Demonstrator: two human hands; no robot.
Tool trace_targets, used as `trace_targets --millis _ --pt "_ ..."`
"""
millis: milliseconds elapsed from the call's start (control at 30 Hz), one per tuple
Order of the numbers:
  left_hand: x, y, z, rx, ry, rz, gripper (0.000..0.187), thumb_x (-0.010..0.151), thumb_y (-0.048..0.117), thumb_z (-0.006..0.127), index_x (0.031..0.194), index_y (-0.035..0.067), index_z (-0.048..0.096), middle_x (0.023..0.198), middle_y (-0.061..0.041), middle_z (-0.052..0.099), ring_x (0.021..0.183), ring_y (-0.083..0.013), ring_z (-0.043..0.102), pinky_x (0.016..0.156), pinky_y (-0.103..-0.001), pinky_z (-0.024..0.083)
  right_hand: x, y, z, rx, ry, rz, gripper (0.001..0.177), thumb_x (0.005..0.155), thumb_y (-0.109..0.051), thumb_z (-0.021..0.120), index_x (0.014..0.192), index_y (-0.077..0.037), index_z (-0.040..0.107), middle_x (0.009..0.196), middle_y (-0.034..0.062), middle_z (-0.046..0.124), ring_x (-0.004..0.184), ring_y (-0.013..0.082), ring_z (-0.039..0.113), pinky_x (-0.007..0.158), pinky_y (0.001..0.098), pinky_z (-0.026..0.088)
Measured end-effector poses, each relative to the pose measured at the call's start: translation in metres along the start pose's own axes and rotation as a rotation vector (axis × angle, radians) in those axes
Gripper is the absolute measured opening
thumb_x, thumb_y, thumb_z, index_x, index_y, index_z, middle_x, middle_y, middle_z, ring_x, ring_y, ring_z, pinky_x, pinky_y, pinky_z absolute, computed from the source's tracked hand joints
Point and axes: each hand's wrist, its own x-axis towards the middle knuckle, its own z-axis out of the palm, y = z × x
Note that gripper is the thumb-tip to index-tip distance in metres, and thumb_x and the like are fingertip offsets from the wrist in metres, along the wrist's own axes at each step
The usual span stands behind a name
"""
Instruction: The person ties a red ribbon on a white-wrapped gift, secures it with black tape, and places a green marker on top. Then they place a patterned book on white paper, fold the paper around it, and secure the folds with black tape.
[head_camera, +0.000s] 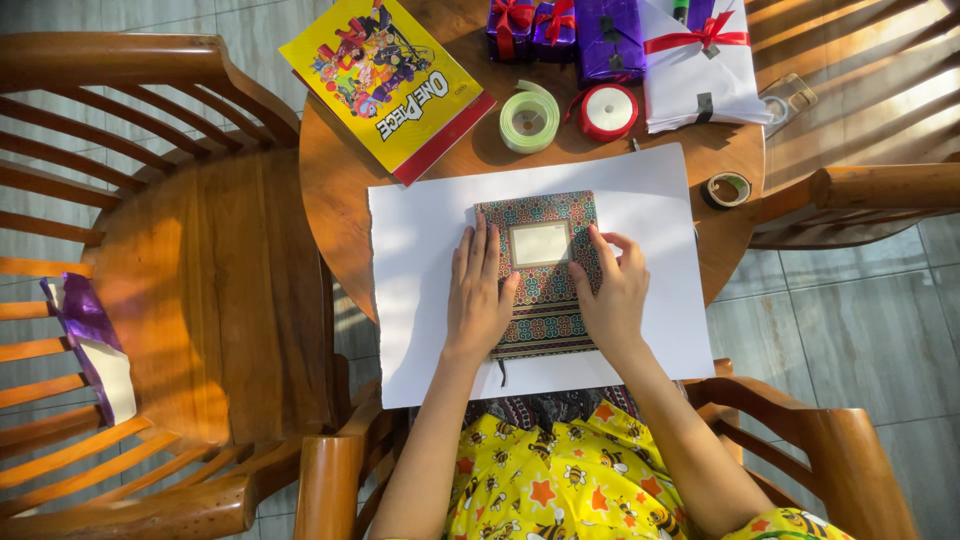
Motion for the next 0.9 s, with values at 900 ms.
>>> trace_targets --millis 900 --pt "0.035 0.028 0.044 0.289 0.021 0.01 0.076 0.096 0.042 0.059 0.147 -0.012 0.043 0.157 -0.03 0.039 0.148 -0.0476 0.032 0.123 -0.06 0.023 0.167 0.009 0.053 0.021 -0.376 -0.531 0.014 0.087 -0.012 0.075 0.1 -0.007 0.079 0.099 0.0087 0.066 0.1 0.0315 0.061 0.09 0.0418 0.052"
